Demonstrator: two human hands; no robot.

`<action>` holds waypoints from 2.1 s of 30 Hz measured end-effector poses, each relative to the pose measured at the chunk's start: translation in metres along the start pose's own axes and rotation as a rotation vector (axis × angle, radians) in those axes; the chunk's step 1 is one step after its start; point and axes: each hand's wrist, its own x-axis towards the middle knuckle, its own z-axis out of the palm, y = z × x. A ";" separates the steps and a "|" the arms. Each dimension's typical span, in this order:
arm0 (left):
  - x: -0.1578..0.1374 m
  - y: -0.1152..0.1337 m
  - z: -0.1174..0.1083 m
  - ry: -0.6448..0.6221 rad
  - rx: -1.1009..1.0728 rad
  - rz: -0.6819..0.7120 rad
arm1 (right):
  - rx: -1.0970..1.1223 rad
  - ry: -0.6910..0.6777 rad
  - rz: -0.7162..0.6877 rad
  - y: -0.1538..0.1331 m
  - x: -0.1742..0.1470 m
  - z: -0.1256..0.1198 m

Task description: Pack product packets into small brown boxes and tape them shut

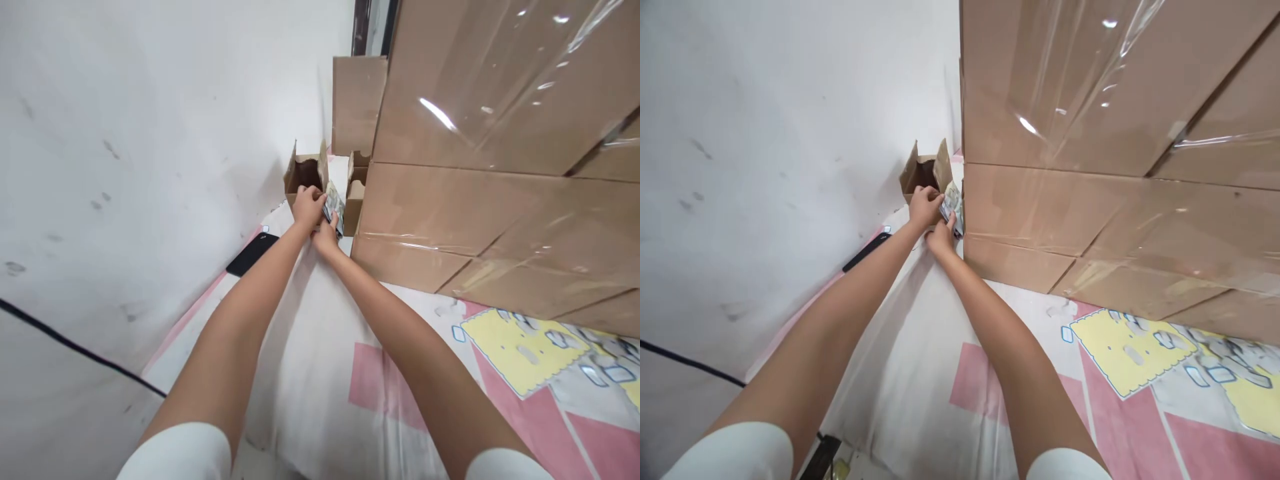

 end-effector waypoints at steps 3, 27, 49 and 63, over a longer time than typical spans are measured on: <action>-0.042 0.015 -0.025 0.035 0.028 0.056 | 0.069 0.016 -0.082 -0.005 -0.035 -0.002; -0.423 0.181 -0.149 -0.208 -0.522 0.293 | 0.793 1.086 -0.080 -0.003 -0.503 -0.369; -0.384 0.191 -0.196 -0.763 0.303 1.143 | 0.813 0.498 -0.082 -0.042 -0.454 -0.299; -0.414 0.154 -0.157 -0.336 -0.052 0.843 | 0.806 0.715 -0.128 -0.022 -0.448 -0.282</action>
